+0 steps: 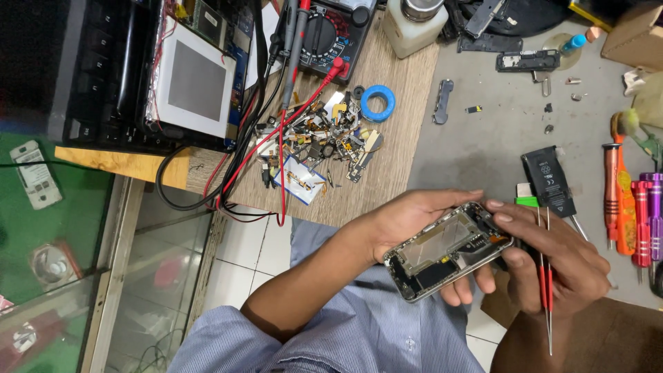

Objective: Disassembling and inspecting internal components of a smartphone using repair tools

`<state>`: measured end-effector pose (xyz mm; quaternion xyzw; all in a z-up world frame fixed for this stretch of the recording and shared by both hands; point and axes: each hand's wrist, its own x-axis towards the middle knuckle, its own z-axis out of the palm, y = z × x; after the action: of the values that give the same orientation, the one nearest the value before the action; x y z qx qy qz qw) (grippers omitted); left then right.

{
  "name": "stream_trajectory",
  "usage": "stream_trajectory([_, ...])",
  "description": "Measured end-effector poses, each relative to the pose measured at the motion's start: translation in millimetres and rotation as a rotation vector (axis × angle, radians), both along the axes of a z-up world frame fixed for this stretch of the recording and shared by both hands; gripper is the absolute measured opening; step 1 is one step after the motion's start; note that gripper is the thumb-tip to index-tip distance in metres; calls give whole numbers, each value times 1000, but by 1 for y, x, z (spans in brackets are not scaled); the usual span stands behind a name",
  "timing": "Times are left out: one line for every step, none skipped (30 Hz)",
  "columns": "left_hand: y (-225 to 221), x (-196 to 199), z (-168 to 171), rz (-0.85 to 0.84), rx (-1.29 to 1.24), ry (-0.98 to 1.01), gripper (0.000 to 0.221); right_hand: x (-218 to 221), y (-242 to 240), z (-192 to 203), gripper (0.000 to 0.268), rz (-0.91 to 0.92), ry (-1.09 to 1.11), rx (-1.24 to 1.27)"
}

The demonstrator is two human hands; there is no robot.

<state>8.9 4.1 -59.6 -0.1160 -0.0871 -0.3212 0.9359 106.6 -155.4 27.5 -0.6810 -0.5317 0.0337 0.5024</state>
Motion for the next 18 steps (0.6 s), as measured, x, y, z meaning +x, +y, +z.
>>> stream_trajectory([0, 0, -1, -1, 0, 0, 79, 1, 0, -1, 31, -1, 0, 0])
stream_trajectory([-1, 1, -3, -13, -6, 2, 80, 2, 0, -1, 31, 14, -8, 9])
stream_trajectory([-1, 2, -4, -25, -12, 3, 80, 3, 0, -2, 30, 28, -16, 18])
stream_trajectory([0, 0, 5, -27, -11, 2, 80, 2, -1, -1, 30, 27, -17, 20])
stream_trajectory([1, -2, 14, 33, 36, 66, 76, 1, -1, -1, 26, 0, -17, 11])
stream_trajectory([2, -4, 24, 94, 81, 129, 73, 0, -1, 0, 23, -27, -16, 2])
stream_trajectory([-1, -4, 23, 94, 84, 126, 73, -3, 2, 4, 23, -27, -19, 5])
stream_trajectory([-4, -4, 21, 175, 52, 150, 71, -7, 5, 8, 23, -92, -25, 3])
stream_trajectory([-8, -4, 20, 256, 18, 174, 70, -10, 8, 12, 24, -156, -31, 1])
stream_trajectory([-7, -4, 23, 256, 20, 171, 70, -9, 5, 8, 24, -156, -33, 4])
stream_trajectory([-5, -4, 26, 303, 13, 182, 68, -9, 3, 5, 24, -178, -2, 23])
stream_trajectory([-4, -4, 29, 349, 5, 192, 66, -8, 0, 1, 25, -199, 29, 43])
stream_trajectory([-4, -5, 28, 349, 6, 190, 66, -5, 0, -2, 25, -199, 27, 43])
stream_trajectory([-3, -5, 26, 346, -4, 188, 66, -3, -1, -5, 25, -174, -1, 49])
stream_trajectory([-2, -5, 24, 342, -13, 185, 67, 0, -2, -8, 26, -150, -28, 54])
stream_trajectory([-2, -5, 25, 341, -12, 183, 67, 1, -1, -8, 26, -151, -30, 55])
stream_trajectory([-2, -6, 25, 338, -18, 176, 67, 1, -1, -8, 25, -129, -26, 53])
stream_trajectory([-2, -6, 25, 336, -24, 168, 68, 2, -1, -7, 25, -107, -22, 51])
